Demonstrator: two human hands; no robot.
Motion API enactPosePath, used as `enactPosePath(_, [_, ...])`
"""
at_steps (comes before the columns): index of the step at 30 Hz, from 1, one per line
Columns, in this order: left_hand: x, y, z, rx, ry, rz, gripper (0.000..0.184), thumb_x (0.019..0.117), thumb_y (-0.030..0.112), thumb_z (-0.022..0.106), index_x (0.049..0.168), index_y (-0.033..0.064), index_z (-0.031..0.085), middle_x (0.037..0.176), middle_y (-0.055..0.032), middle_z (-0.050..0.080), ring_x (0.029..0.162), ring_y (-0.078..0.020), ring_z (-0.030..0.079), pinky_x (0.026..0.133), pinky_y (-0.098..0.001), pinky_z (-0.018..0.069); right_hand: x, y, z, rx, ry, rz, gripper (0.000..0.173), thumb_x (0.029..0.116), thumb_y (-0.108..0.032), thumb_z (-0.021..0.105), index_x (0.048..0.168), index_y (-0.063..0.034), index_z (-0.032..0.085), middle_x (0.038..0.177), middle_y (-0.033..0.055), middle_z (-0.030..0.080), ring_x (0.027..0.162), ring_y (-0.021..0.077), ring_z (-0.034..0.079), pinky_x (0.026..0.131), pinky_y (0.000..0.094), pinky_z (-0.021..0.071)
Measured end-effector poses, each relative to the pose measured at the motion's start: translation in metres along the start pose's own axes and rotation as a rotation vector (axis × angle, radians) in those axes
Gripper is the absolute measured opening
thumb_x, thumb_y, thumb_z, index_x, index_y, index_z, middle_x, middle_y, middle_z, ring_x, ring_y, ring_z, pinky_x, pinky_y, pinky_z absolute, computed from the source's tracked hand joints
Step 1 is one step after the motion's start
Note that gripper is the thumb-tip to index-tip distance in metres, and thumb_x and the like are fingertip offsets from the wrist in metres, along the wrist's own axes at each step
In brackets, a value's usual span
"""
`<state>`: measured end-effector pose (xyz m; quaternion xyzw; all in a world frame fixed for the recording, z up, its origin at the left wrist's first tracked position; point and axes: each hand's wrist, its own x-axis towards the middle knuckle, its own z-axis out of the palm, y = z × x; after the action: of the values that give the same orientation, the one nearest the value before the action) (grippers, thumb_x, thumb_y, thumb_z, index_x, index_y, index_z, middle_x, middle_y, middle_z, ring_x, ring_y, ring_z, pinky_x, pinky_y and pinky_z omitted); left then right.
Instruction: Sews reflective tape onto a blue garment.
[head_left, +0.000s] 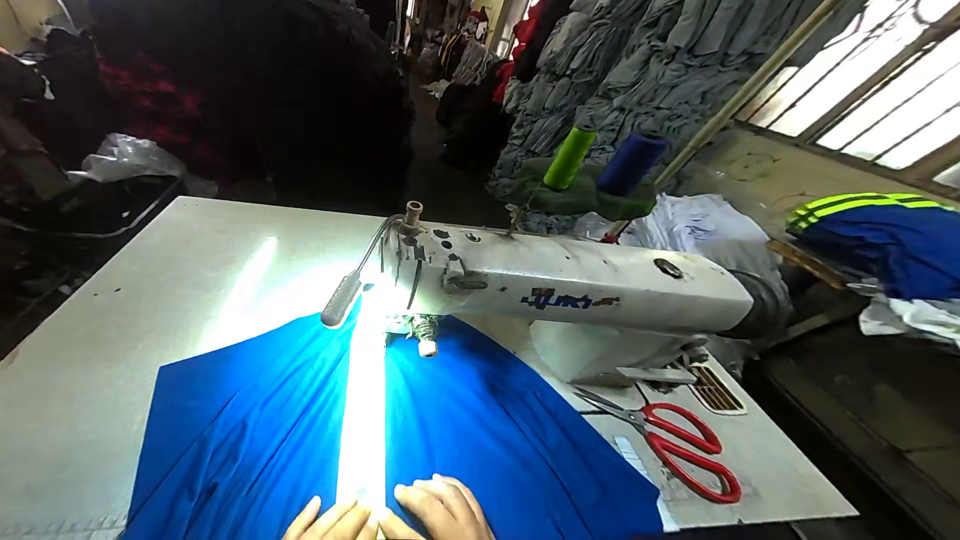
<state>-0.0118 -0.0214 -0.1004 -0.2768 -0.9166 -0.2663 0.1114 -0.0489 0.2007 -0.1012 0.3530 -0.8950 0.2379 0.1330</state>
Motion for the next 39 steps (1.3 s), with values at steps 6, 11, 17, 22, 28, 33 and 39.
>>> enactPosePath(6, [0.04,-0.021,-0.015,-0.041,-0.149,-0.095,0.042,0.1067,0.026,0.049,0.139,0.0033,0.062,0.144,-0.0147,0.061,0.136,-0.0318,0.056,0.116,-0.0609,0.0347,0.039,0.021,0.001,-0.044,-0.033,0.042,0.027,0.0963,-0.019,0.063,0.119,-0.0207,0.078,0.122,0.0076,0.073,0.118,0.0277,0.066,0.103,0.0466,0.0509])
enactPosePath(11, [0.069,-0.054,-0.007,0.026,-0.157,-0.066,0.047,0.1041,0.032,0.05,0.143,0.0085,0.059,0.148,-0.0081,0.058,0.14,-0.0267,0.052,0.116,-0.0615,0.0346,0.069,0.05,0.011,-0.121,0.012,-0.004,0.03,0.0957,-0.023,0.058,0.117,-0.0248,0.079,0.124,0.0033,0.073,0.12,0.0252,0.066,0.1,0.0444,0.0534])
enactPosePath(17, [0.102,-0.091,-0.005,0.04,-0.195,-0.058,0.052,0.1062,0.038,0.036,0.148,0.0129,0.055,0.154,-0.0038,0.052,0.147,-0.0224,0.044,0.122,-0.0572,0.0276,0.104,0.072,0.012,-0.121,-0.088,0.098,0.033,0.1002,-0.026,0.053,0.124,-0.025,0.076,0.132,0.0031,0.069,0.127,0.0264,0.061,0.106,0.0466,0.0492])
enactPosePath(22, [0.096,-0.072,-0.014,0.111,-0.2,-0.021,0.046,0.1007,0.032,0.055,0.139,0.0085,0.062,0.148,-0.01,0.058,0.141,-0.0292,0.052,0.115,-0.0636,0.0355,0.086,0.047,0.001,-0.141,-0.015,0.094,0.032,0.0989,-0.027,0.055,0.122,-0.0238,0.077,0.13,0.0053,0.071,0.126,0.0284,0.063,0.104,0.0476,0.0516])
enactPosePath(28, [0.048,-0.032,-0.004,0.002,-0.126,-0.068,0.043,0.1077,0.029,0.047,0.14,0.0044,0.062,0.147,-0.0123,0.059,0.139,-0.0283,0.054,0.117,-0.0555,0.0364,0.03,0.029,-0.011,-0.1,-0.138,0.105,0.033,0.1043,-0.029,0.055,0.134,-0.0241,0.07,0.138,0.0091,0.066,0.13,0.0317,0.061,0.112,0.051,0.0449])
enactPosePath(33, [0.069,-0.053,-0.004,0.028,-0.206,-0.083,0.05,0.1059,0.037,0.046,0.146,0.0089,0.057,0.152,-0.0092,0.054,0.145,-0.0264,0.047,0.12,-0.0604,0.0292,0.045,0.054,-0.006,-0.148,-0.096,0.046,0.035,0.103,-0.032,0.052,0.134,-0.0294,0.07,0.139,0.0049,0.066,0.131,0.0288,0.06,0.111,0.0491,0.0465])
enactPosePath(39, [0.1,-0.082,-0.01,0.058,-0.297,-0.093,0.057,0.1063,0.041,0.037,0.152,0.0104,0.049,0.16,-0.0057,0.044,0.151,-0.0232,0.036,0.124,-0.0565,0.0212,0.074,0.085,-0.018,-0.122,-0.291,0.123,0.046,0.1065,-0.039,0.044,0.147,-0.0239,0.058,0.155,0.0041,0.052,0.146,0.0263,0.044,0.12,0.0478,0.0355])
